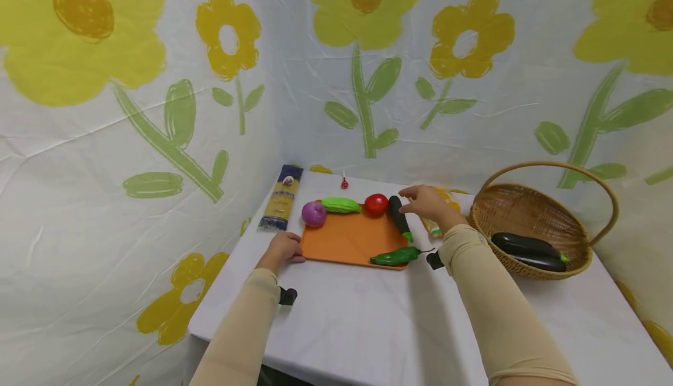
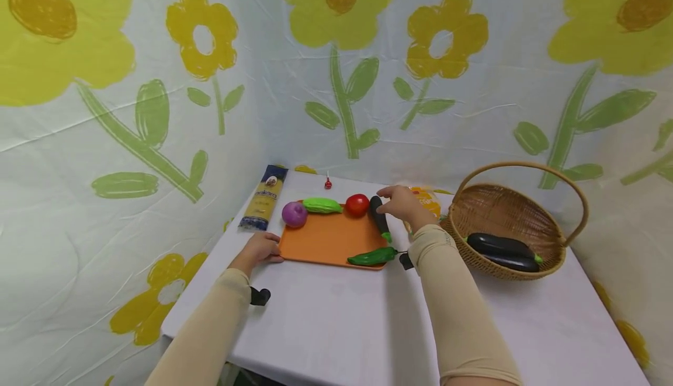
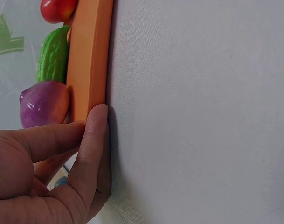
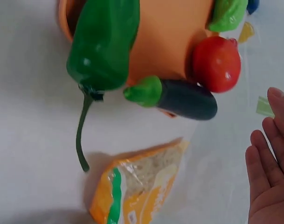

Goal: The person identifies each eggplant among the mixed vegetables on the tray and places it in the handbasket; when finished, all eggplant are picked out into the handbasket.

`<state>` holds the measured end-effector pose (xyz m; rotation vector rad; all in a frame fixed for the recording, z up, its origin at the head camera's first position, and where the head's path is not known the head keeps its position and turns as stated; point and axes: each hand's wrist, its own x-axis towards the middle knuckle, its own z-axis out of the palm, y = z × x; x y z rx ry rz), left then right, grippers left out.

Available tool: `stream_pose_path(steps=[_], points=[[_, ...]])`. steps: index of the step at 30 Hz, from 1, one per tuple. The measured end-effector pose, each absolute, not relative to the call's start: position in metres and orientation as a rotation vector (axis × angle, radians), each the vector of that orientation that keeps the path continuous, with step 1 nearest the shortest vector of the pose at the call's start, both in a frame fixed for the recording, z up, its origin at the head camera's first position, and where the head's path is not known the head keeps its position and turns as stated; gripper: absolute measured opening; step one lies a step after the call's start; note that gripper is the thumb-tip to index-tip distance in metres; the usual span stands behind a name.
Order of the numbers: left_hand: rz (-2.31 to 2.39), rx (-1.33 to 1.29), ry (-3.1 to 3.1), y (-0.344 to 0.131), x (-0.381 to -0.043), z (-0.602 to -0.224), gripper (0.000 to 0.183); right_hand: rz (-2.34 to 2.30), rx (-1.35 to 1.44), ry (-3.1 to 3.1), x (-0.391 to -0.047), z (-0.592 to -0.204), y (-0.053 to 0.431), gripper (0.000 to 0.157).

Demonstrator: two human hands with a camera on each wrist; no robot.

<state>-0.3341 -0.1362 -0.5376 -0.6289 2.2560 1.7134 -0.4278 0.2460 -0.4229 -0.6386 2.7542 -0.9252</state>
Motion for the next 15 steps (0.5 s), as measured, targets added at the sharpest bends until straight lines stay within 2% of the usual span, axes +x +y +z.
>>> stream_pose_path(steps=[15], points=[[1.685, -0.624, 2.285, -0.138, -0.339, -0.539, 0.044, -0.914, -0.492, 2.771, -0.445, -0.47, 0.224, 0.062]])
